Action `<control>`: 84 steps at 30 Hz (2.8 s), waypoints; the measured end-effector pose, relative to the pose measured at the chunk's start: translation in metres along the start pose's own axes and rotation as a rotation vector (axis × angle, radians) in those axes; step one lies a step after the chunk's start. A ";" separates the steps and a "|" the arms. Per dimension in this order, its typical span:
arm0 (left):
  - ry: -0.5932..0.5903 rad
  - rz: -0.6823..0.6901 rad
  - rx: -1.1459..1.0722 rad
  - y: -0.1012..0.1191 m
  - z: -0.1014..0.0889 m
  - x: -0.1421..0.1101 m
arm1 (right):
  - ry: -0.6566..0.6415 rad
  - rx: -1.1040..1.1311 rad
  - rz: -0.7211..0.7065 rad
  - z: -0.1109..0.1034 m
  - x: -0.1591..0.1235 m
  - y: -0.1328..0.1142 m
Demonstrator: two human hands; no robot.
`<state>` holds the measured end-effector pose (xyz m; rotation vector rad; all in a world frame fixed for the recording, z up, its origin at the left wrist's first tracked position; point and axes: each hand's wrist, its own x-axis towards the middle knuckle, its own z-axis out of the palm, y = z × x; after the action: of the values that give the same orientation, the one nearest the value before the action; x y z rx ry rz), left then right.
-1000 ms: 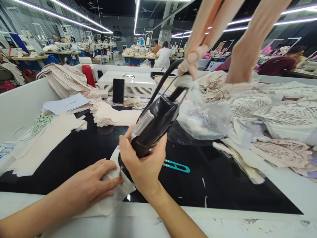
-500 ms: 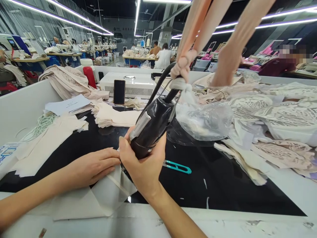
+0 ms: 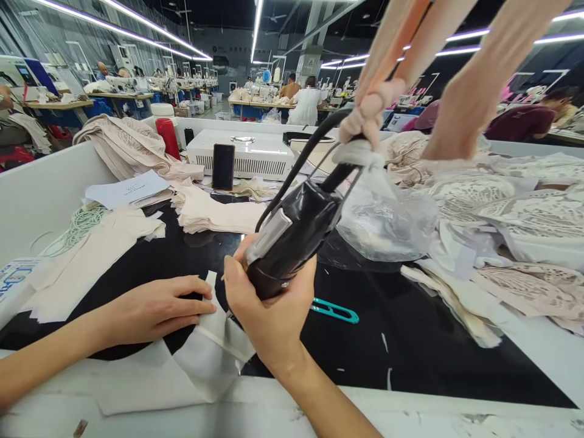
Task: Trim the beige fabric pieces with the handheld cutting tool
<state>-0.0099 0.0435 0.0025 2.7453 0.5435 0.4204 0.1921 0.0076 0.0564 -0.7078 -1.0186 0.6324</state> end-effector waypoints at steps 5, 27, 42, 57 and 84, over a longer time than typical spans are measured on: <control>0.020 0.012 0.022 -0.001 0.005 -0.004 | -0.020 0.020 0.003 -0.002 0.002 0.000; 0.093 0.033 0.004 0.002 0.009 -0.001 | -0.038 0.030 -0.012 0.013 0.011 0.017; 0.085 0.028 -0.015 0.001 0.010 -0.003 | -0.001 0.027 -0.001 0.022 0.013 0.023; 0.159 0.048 0.144 0.005 0.003 -0.004 | 0.037 -0.015 0.031 -0.022 0.006 -0.017; 0.092 -0.022 0.013 0.044 0.037 0.014 | -0.006 -0.167 0.030 -0.031 -0.003 -0.019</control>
<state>0.0293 0.0013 -0.0119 2.7403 0.6002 0.5413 0.2219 -0.0135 0.0584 -0.8694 -1.0767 0.5795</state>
